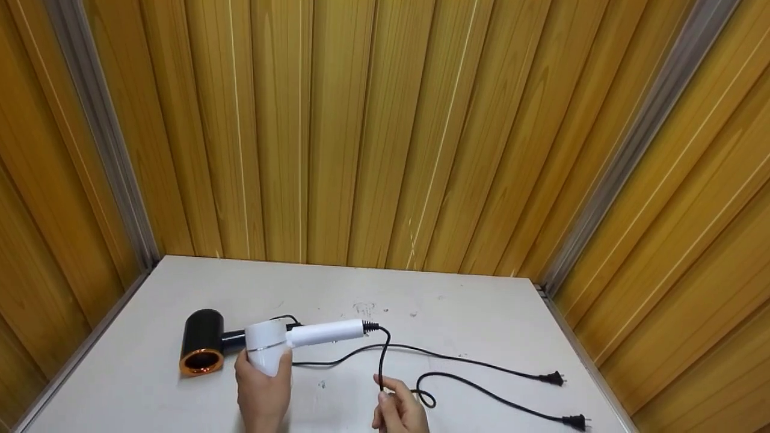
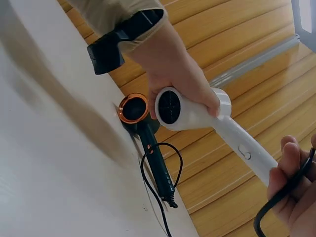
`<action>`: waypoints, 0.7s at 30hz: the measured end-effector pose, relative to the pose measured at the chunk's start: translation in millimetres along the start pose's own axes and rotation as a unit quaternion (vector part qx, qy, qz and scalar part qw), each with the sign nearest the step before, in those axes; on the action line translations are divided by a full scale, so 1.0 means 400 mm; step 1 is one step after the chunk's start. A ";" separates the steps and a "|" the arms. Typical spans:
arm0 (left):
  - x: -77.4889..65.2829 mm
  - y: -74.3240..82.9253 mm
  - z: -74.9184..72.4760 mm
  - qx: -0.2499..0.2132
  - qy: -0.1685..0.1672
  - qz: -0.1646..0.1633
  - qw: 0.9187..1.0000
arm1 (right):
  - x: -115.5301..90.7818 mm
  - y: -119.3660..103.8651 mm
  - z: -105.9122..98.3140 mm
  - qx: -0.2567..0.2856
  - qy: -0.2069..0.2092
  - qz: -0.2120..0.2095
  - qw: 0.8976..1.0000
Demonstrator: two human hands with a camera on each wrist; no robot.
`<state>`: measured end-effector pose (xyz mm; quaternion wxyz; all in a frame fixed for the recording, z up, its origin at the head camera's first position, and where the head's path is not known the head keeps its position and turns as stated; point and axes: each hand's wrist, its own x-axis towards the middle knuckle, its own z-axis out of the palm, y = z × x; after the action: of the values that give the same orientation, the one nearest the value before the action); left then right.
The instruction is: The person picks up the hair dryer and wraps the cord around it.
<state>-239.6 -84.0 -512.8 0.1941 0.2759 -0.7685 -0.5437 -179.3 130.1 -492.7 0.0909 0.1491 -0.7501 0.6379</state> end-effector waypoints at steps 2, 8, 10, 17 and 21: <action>-0.006 0.004 0.008 -0.008 0.004 0.007 1.000 | -0.006 0.003 0.012 -0.042 0.029 -0.039 0.998; -0.021 0.009 0.020 -0.017 -0.012 0.005 1.000 | -0.011 0.070 0.028 -0.131 -0.018 -0.214 0.968; -0.026 0.011 0.021 -0.015 -0.024 0.000 1.000 | -0.005 0.100 0.028 -0.154 -0.057 -0.240 0.957; -0.045 0.012 0.027 -0.003 -0.061 -0.010 0.998 | 0.032 0.171 0.024 -0.233 -0.114 -0.224 0.939; -0.059 0.011 0.032 -0.002 -0.079 -0.005 0.997 | 0.056 0.182 0.021 -0.177 -0.146 -0.146 0.962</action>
<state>-230.0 -58.6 -512.8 0.1307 0.2353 -0.7787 -0.5667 -224.5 129.6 -554.4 0.0974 0.3305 -0.8260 0.4462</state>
